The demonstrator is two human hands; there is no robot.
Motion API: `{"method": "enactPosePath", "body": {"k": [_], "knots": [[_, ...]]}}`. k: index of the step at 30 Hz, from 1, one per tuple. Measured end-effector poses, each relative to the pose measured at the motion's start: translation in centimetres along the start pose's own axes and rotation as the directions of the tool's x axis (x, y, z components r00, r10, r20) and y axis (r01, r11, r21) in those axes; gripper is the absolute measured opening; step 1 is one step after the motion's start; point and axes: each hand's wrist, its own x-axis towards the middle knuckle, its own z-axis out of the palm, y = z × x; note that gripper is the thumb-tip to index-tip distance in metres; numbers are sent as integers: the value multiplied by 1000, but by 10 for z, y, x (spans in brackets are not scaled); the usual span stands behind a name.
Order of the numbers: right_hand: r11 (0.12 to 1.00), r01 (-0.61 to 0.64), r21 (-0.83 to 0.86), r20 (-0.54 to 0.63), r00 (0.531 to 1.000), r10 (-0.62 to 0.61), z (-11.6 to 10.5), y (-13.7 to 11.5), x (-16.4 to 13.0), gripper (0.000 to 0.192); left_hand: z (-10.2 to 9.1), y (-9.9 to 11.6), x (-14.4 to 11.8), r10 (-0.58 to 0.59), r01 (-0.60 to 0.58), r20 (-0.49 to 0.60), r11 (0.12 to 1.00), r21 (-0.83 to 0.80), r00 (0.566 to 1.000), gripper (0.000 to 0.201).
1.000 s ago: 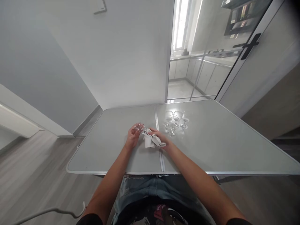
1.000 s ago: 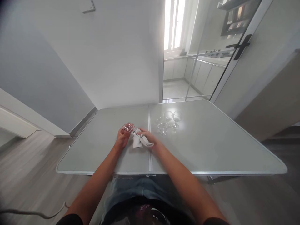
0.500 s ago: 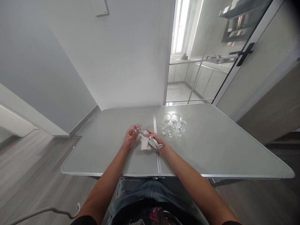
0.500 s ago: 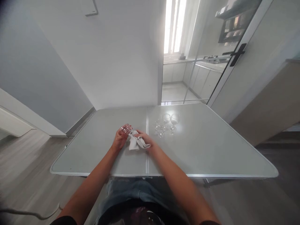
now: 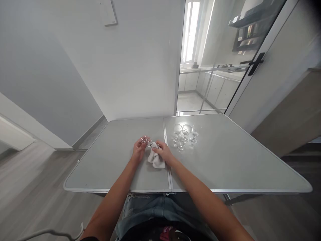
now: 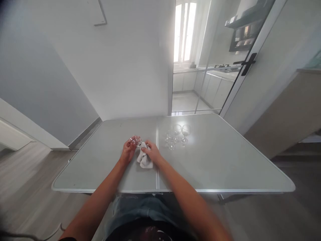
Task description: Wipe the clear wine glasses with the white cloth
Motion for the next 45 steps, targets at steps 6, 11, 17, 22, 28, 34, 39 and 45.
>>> {"method": "enactPosePath", "body": {"k": [6, 11, 17, 22, 28, 34, 39, 45], "knots": [[913, -226, 339, 151, 971, 184, -8, 0, 4, 31, 2, 0, 1, 2, -2, 2, 1000, 2, 1000, 63], [879, 217, -425, -50, 964, -262, 3, 2, -2, 2, 1, 0, 3, 16, -15, -75, 1000, 16, 997, 60], [999, -4, -49, 21, 1000, 5, 0, -1, -2, 15, 3, 4, -1, 10, -10, -22, 1000, 9, 1000, 63], [905, -246, 347, 182, 964, 192, -12, 0, 2, 29, 5, 3, 0, 4, -4, 5, 1000, 6, 1000, 66], [927, 152, -342, -129, 970, -207, 3, 6, -1, 12, 2, -2, 3, 2, 0, -73, 1000, 23, 997, 60], [966, -98, 241, 57, 995, 87, 3, 14, 2, 27, 7, -1, 1, -128, 129, 52, 992, -13, 990, 68], [979, -93, 182, 54, 995, 84, -1, 14, 5, 25, 9, 0, 3, -7, 7, -8, 1000, -8, 1000, 58], [903, 208, -377, -23, 972, -234, 6, 5, 0, 9, 8, 3, 1, -18, 18, 7, 1000, 8, 1000, 60]]}}
